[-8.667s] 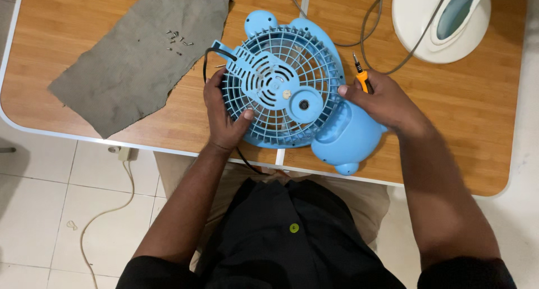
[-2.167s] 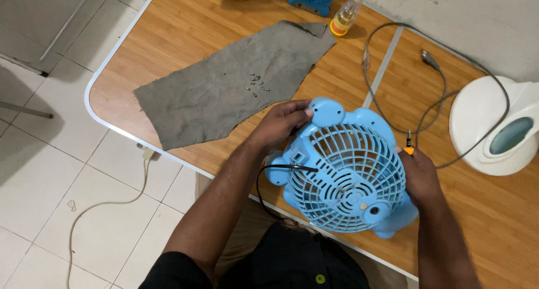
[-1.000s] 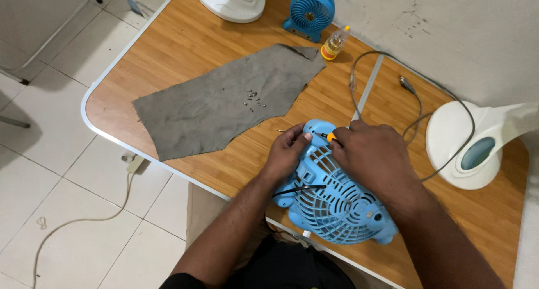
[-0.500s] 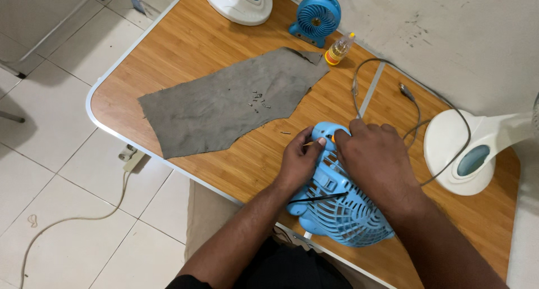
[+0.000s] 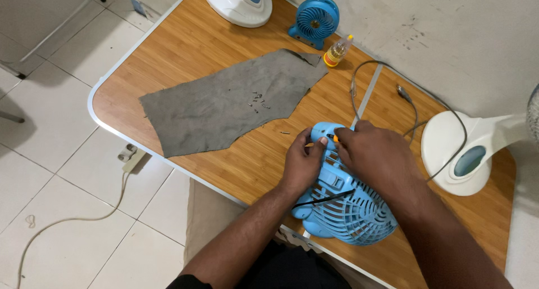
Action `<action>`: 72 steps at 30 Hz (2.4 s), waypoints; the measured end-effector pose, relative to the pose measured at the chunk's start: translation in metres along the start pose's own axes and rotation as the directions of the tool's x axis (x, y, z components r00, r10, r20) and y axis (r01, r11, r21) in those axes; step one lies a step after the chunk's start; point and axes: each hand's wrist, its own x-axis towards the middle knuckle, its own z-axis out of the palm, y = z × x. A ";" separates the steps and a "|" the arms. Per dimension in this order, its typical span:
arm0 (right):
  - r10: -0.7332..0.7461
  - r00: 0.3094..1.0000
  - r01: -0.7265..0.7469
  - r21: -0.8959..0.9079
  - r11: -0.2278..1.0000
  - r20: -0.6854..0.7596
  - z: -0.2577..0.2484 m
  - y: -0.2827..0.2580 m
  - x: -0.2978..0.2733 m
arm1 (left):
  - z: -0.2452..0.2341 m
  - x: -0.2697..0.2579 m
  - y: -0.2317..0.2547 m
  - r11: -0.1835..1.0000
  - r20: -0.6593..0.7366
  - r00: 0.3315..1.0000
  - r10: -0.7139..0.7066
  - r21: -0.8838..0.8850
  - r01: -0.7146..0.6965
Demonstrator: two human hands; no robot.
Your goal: The person assembles a blue bear-shaped electric fan on a wooden table. They use a screwdriver to tighten screws on the fan's housing, then attach the front grille and secure it with additional screws.
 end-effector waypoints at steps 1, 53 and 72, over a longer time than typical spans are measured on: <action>0.014 1.000 -0.014 -0.003 1.000 0.016 0.001 0.000 0.002 | 0.000 0.000 -0.002 1.000 -0.001 1.000 0.028 0.001 -0.028; 0.211 0.886 0.165 0.706 0.689 -0.412 0.115 0.020 0.060 | -0.047 0.071 -0.017 0.729 0.273 0.900 0.341 0.528 -0.436; 0.133 0.860 0.265 0.654 0.709 -0.492 0.114 0.020 0.056 | -0.048 0.060 0.000 0.532 0.327 0.878 0.350 0.702 -0.473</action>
